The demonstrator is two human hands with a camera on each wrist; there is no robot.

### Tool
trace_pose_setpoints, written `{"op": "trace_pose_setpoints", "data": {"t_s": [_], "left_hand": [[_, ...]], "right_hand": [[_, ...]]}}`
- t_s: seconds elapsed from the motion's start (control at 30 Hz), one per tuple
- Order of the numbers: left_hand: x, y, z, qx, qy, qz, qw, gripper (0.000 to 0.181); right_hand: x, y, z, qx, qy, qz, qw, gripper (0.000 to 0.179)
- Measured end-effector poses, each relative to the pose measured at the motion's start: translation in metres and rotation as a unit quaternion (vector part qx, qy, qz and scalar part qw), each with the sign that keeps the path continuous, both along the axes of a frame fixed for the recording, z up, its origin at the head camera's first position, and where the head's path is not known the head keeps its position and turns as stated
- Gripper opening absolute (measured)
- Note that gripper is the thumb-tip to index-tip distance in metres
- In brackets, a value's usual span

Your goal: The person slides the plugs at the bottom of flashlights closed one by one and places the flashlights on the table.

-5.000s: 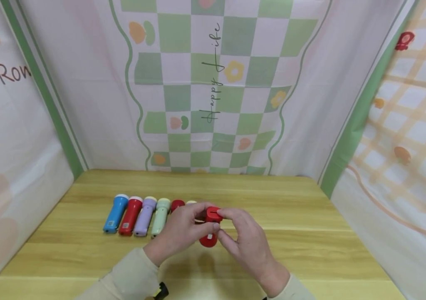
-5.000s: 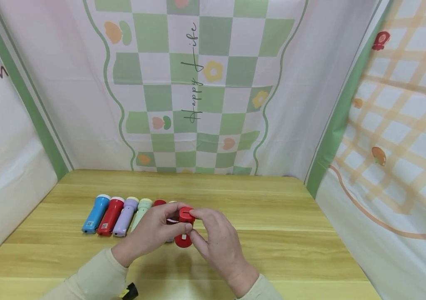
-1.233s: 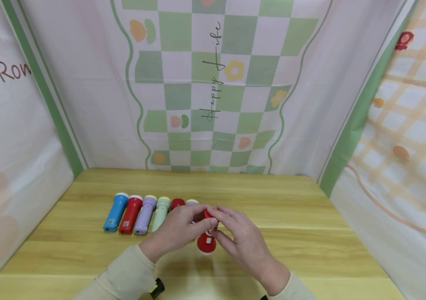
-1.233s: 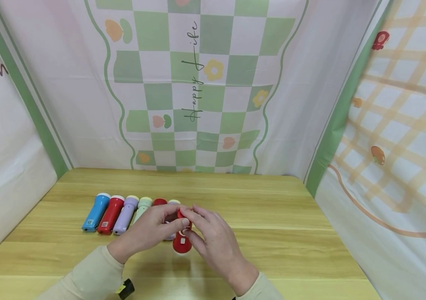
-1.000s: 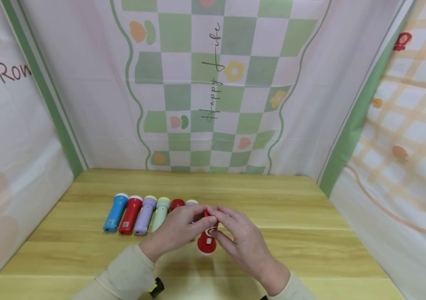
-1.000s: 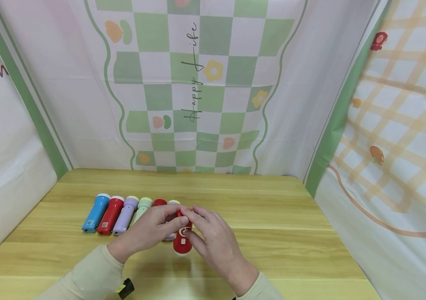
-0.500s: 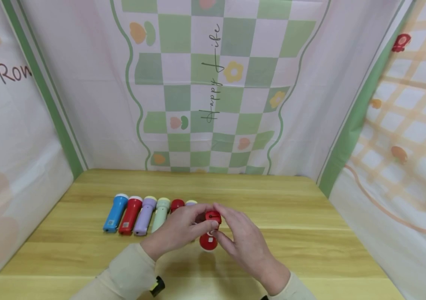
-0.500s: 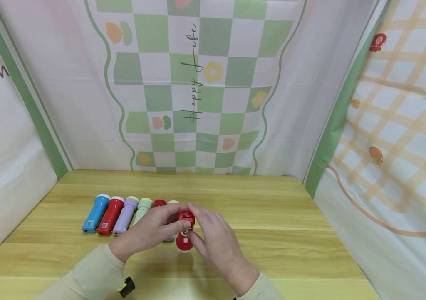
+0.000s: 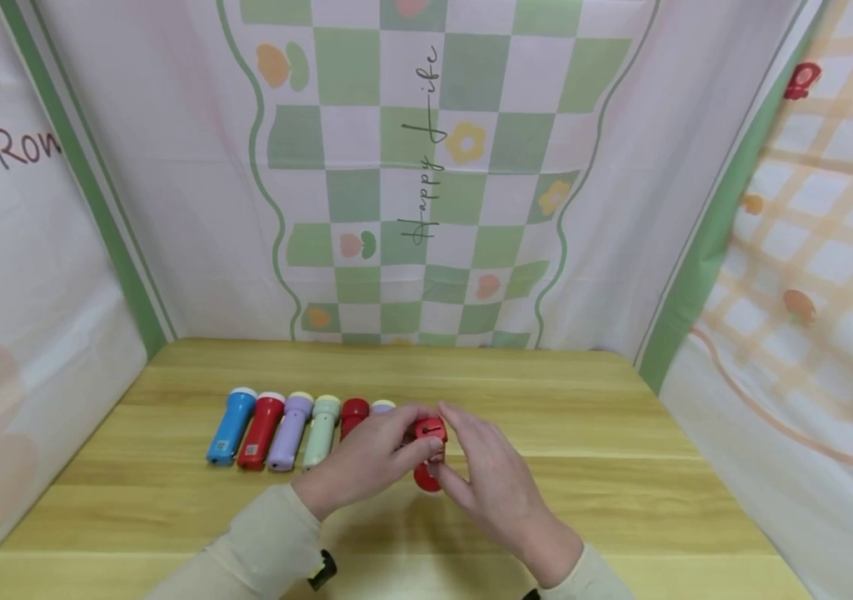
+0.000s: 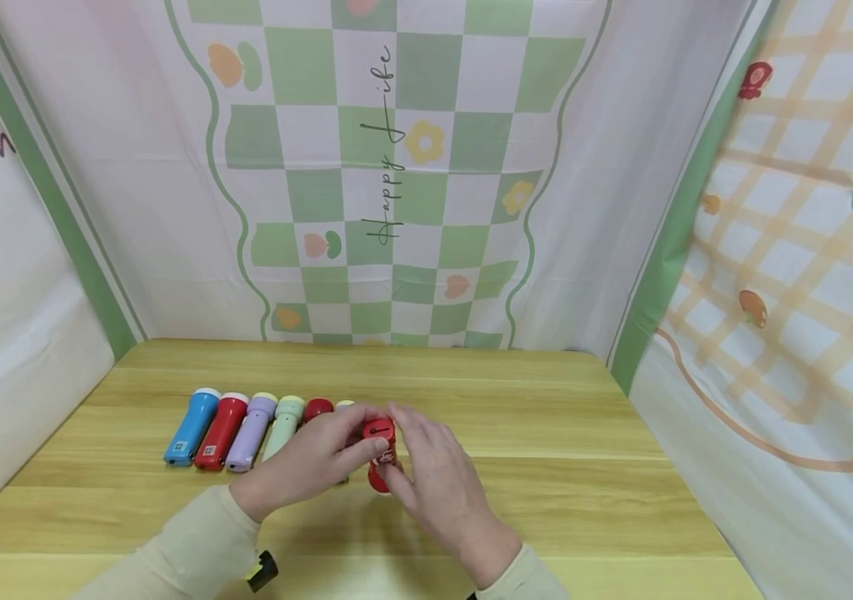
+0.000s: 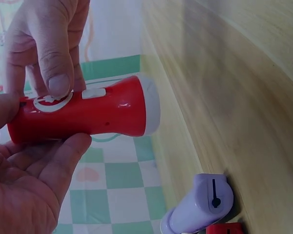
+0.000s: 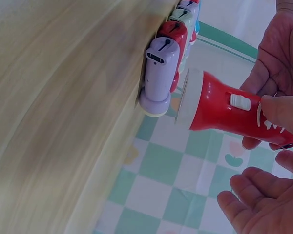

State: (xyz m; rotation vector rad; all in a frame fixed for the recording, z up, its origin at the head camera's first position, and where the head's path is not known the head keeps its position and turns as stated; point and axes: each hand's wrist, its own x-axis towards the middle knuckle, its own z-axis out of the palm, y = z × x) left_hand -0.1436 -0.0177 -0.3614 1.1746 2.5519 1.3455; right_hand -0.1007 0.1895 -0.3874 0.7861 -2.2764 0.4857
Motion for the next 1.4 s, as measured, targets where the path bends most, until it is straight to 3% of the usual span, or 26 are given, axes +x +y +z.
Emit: {"op": "trace_pose_setpoints", "data": {"t_s": [0.23, 0.53, 0.8, 1.13, 1.4], "left_hand": [[-0.004, 0.003, -0.003, -0.013, 0.042, 0.033, 0.9985, 0.026], [-0.011, 0.008, -0.007, -0.044, 0.075, 0.062, 0.9943, 0.034], [-0.017, 0.018, -0.015, -0.088, 0.087, 0.047, 0.9912, 0.037], [-0.019, 0.028, -0.026, -0.125, 0.122, 0.027, 0.9843, 0.011], [-0.018, 0.028, -0.033, -0.160, 0.159, 0.039, 0.9733, 0.025]], "right_hand": [[0.001, 0.005, 0.001, 0.006, -0.045, -0.031, 0.9985, 0.077], [0.001, 0.008, 0.000, 0.003, -0.052, -0.044, 0.9977, 0.080], [0.002, 0.010, -0.002, 0.001, -0.058, -0.052, 0.9969, 0.080], [0.003, 0.013, -0.004, 0.003, -0.058, -0.054, 0.9968, 0.081], [0.003, 0.014, -0.005, 0.005, -0.057, -0.056, 0.9968, 0.083]]}}
